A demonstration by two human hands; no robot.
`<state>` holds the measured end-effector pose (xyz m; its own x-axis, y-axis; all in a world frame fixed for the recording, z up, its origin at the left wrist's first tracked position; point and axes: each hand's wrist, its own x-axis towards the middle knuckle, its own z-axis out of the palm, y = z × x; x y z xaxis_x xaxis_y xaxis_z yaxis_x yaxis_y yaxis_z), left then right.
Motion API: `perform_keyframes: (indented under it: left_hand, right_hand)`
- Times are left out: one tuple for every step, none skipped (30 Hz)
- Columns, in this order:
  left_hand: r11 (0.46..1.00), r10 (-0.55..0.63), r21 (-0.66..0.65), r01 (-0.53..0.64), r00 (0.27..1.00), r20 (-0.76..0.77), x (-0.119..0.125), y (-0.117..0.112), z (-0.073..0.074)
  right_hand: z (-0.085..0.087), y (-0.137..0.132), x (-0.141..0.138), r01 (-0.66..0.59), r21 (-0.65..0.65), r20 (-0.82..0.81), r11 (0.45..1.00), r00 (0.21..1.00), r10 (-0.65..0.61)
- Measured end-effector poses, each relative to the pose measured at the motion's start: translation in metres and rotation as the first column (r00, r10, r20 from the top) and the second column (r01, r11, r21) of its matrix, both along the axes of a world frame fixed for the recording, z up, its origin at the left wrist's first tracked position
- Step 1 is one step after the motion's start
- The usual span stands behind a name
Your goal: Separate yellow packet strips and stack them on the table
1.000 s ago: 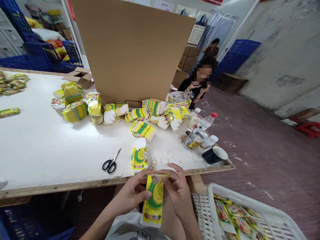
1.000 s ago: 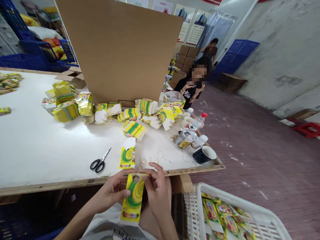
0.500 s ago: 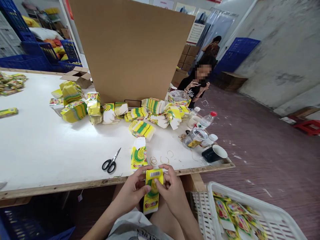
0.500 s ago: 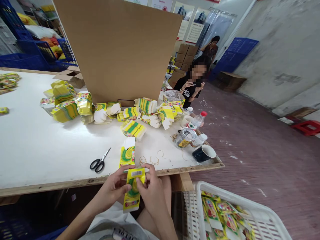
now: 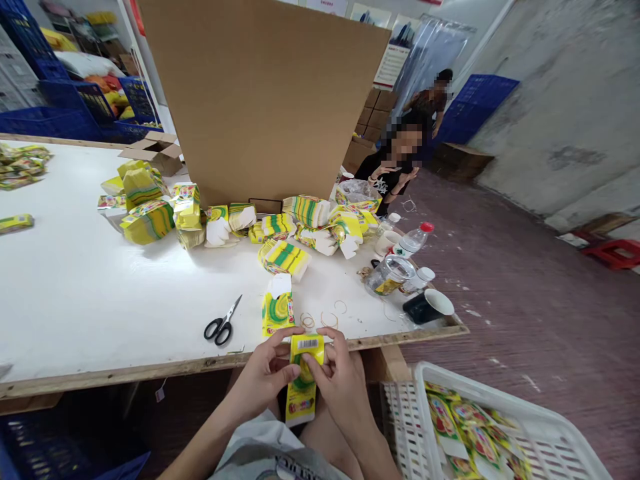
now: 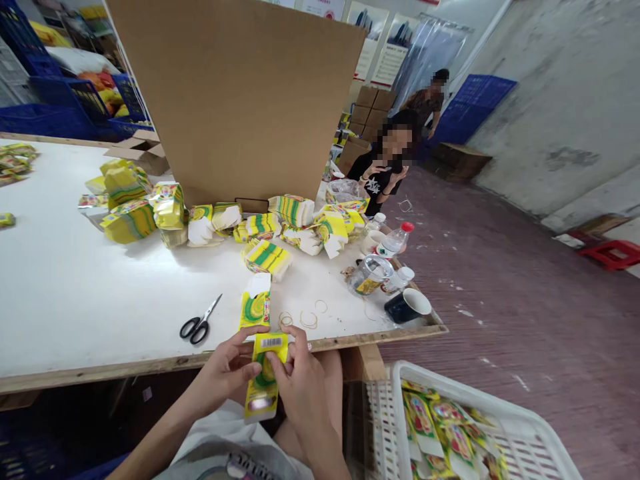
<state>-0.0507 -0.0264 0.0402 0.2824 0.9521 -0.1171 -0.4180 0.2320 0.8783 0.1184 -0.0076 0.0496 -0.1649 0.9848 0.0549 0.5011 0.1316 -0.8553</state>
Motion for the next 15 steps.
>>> perform_keyframes:
  left_hand:
    - [1.000,0.003,0.002,-0.003,1.000,0.014,0.000,0.001,0.000]
    - [1.000,0.005,-0.001,-0.005,0.999,0.034,0.000,0.001,-0.001]
    - [1.000,0.008,-0.005,-0.008,0.998,0.056,0.001,0.002,-0.002]
    - [1.000,0.013,-0.012,-0.012,0.997,0.072,0.002,0.002,-0.003]
    - [1.000,0.016,-0.015,-0.015,0.997,0.081,0.005,0.002,-0.004]
    - [1.000,0.018,-0.015,-0.017,0.996,0.086,0.008,0.002,-0.005]
    - [1.000,0.013,-0.008,-0.013,0.996,0.083,0.012,0.002,-0.007]
    - [1.000,0.005,0.004,-0.006,0.998,0.069,0.015,0.002,-0.008]
    - [1.000,0.002,0.022,-0.003,0.999,0.043,0.018,0.002,-0.010]
    - [0.999,0.014,0.050,-0.014,1.000,-0.005,0.020,0.003,-0.011]
    - [0.995,0.056,0.091,-0.049,0.995,-0.077,0.020,0.005,-0.013]
    - [0.984,0.126,0.142,-0.103,0.978,-0.168,0.019,0.007,-0.016]
    - [0.966,0.218,0.197,-0.169,0.940,-0.262,0.015,0.011,-0.019]
    - [0.940,0.312,0.247,-0.234,0.885,-0.347,0.011,0.015,-0.022]
    - [0.913,0.392,0.287,-0.290,0.818,-0.420,0.005,0.019,-0.026]
  right_hand:
    - [-0.001,0.001,0.002,-0.022,-0.006,-0.036,1.000,0.999,0.022]
    - [-0.001,0.001,0.003,-0.041,-0.010,-0.073,0.999,0.997,0.040]
    - [-0.001,0.001,0.004,-0.049,-0.012,-0.111,0.999,0.993,0.048]
    - [-0.001,0.002,0.005,-0.044,-0.013,-0.154,0.999,0.987,0.041]
    - [-0.002,0.002,0.006,-0.029,-0.016,-0.202,0.999,0.979,0.025]
    - [-0.002,0.001,0.006,-0.014,-0.026,-0.251,1.000,0.968,0.007]
    - [-0.002,0.001,0.006,-0.003,-0.040,-0.291,0.999,0.957,-0.009]
    - [-0.001,0.000,0.008,0.008,-0.048,-0.313,0.999,0.949,-0.022]
    - [0.000,-0.001,0.011,0.027,-0.043,-0.308,0.999,0.951,-0.039]
    - [0.003,-0.002,0.017,0.059,-0.020,-0.267,0.998,0.962,-0.063]
    - [0.007,-0.002,0.027,0.110,0.025,-0.199,0.994,0.975,-0.103]
    - [0.012,-0.003,0.039,0.175,0.093,-0.116,0.980,0.980,-0.164]
    - [0.018,-0.005,0.055,0.241,0.169,-0.030,0.956,0.970,-0.239]
    - [0.023,-0.007,0.073,0.310,0.257,0.050,0.915,0.942,-0.333]
    - [0.028,-0.010,0.094,0.370,0.331,0.117,0.868,0.897,-0.427]
